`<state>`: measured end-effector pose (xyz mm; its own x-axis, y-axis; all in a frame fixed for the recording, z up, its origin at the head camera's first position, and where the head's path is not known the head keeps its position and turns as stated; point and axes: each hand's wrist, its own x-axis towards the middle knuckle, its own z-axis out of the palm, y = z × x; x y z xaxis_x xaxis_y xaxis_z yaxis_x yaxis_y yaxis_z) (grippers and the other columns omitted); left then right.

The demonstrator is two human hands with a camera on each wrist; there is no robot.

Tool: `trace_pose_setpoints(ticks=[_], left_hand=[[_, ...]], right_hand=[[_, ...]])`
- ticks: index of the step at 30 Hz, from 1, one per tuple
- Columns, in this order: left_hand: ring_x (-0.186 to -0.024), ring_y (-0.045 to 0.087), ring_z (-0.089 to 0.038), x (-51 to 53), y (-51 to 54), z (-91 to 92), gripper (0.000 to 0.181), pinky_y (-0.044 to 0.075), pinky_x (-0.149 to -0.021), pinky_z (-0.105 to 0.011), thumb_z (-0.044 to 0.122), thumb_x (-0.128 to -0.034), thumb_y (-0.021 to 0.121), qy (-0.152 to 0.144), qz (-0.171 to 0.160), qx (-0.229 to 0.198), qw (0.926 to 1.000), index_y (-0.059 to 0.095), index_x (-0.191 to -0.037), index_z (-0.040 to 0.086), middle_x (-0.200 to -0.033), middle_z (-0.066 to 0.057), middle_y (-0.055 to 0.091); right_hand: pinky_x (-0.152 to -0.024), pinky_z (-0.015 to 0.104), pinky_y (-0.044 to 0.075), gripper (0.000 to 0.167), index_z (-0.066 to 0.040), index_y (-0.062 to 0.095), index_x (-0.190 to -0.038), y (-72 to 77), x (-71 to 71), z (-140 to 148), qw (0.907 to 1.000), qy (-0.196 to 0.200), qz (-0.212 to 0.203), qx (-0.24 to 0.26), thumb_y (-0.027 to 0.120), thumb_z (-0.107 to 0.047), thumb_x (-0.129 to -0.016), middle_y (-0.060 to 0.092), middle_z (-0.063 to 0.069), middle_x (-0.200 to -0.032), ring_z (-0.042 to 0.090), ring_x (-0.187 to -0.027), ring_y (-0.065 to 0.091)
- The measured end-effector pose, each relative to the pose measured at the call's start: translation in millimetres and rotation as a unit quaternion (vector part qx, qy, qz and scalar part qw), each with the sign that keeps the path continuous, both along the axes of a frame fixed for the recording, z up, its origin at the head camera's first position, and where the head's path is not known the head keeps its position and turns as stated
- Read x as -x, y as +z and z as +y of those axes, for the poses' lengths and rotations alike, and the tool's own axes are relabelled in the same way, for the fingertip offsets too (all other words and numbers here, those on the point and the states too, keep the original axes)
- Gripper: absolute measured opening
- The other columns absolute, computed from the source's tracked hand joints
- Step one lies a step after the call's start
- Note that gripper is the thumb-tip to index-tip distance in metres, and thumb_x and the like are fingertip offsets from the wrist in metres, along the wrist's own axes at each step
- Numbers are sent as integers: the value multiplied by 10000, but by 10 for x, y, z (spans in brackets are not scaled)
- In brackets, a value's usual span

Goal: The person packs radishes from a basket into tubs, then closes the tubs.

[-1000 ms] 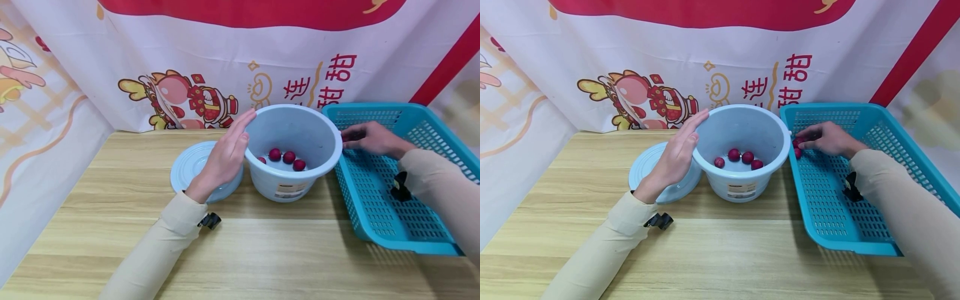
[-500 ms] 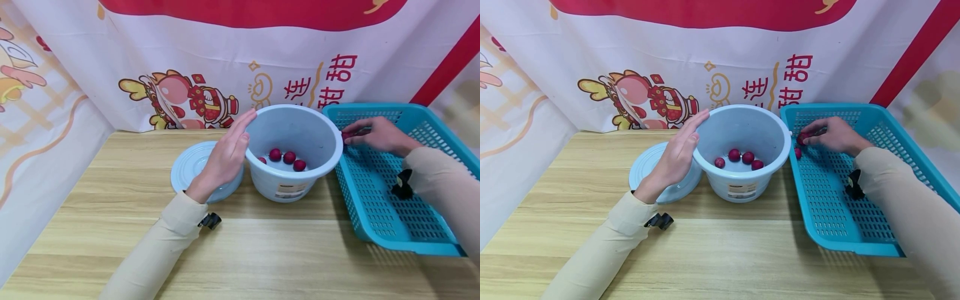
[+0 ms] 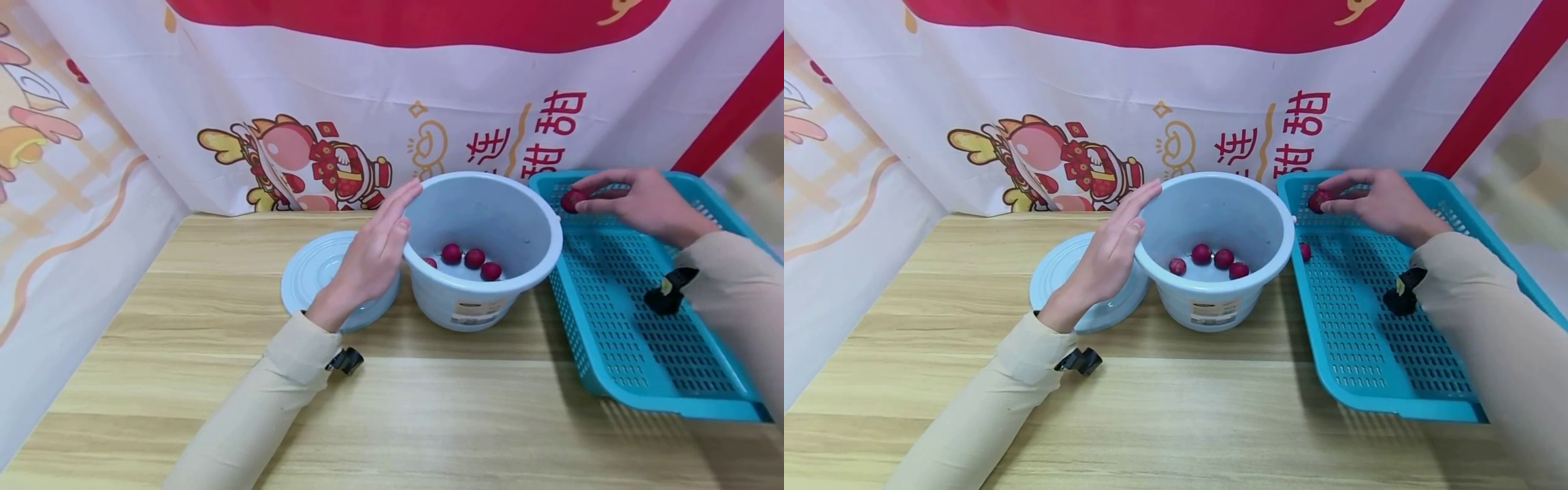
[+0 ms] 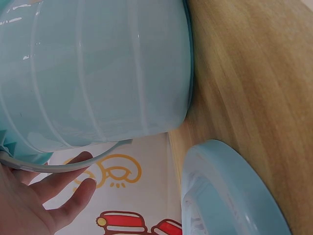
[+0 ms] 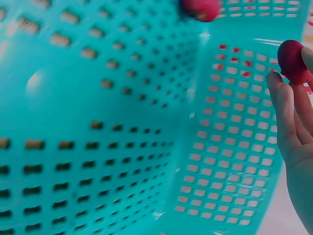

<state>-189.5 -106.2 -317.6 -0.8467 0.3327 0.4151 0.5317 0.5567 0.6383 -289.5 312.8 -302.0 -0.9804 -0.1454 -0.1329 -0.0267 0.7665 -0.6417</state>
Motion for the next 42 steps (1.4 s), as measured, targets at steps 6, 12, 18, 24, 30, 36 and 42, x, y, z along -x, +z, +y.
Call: trace_pose_setpoints(ticks=[6, 12, 18, 24, 30, 36, 42], left_hand=[[-1636, 280, -154, 1, 2, 2, 569, 321, -1323, -442, 245, -1111, 303, -1, -24, -2, 10000, 341, -1669, 137, -1768, 15, 283], [-1635, 279, -144, -1, 0, 1, 571, 314, -1327, -437, 252, -1111, 295, 1, -41, -4, 10000, 341, -1670, 145, -1768, 31, 280], [-1635, 278, -143, -7, 7, 5, 573, 310, -1328, -434, 248, -1109, 292, 10, -47, 6, 10000, 340, -1670, 145, -1767, 27, 282], [-1633, 280, -136, -9, 8, 3, 582, 311, -1328, -423, 273, -1106, 279, 24, -59, 9, 10000, 341, -1670, 142, -1767, 37, 281], [-1634, 279, -144, 5, -1, 2, 575, 316, -1326, -434, 254, -1108, 291, -3, -23, -15, 10000, 344, -1667, 133, -1767, 8, 287], [-1631, 288, -141, -7, 9, 7, 575, 323, -1322, -423, 260, -1109, 288, 5, -10, -3, 10000, 343, -1668, 138, -1766, 19, 287], [-1630, 293, -148, 2, -8, 0, 578, 331, -1319, -432, 268, -1107, 288, 10, 22, 4, 10000, 346, -1666, 130, -1764, 0, 293]], right_hand=[[-734, 283, 644, 768, -312, 543, -1559, 163, -77, -66, 9987, -198, 333, 336, 781, -579, -880, 479, 131, -1581, 456, -1437, 432], [-727, 160, 605, 710, -354, 568, -1535, 262, -180, -201, 9951, -345, 626, 687, 766, -576, -890, 561, 39, -1557, 315, -1367, 521], [-742, 107, 583, 636, -344, 602, -1508, 357, -290, -372, 9879, -314, 994, 1153, 782, -490, -916, 590, -26, -1553, 196, -1307, 564], [-786, 92, 583, 567, -284, 653, -1465, 439, -389, -572, 9798, -25, 1216, 1589, 809, -378, -928, 666, -70, -1460, 45, -1188, 635], [-820, 58, 563, 509, -195, 694, -1416, 485, -472, -766, 9700, 489, 1588, 1772, 822, -271, -930, 739, -128, -1289, -11, -1070, 720], [-840, 85, 578, 487, -154, 705, -1394, 524, -573, -938, 9638, 1017, 1810, 1674, 827, -195, -924, 757, -147, -1207, 18, -1032, 750], [-826, 121, 602, 461, -148, 723, -1357, 513, -623, -1081, 9642, 1465, 1705, 1410, 836, -157, -910, 771, -145, -1165, 25, -992, 766]])
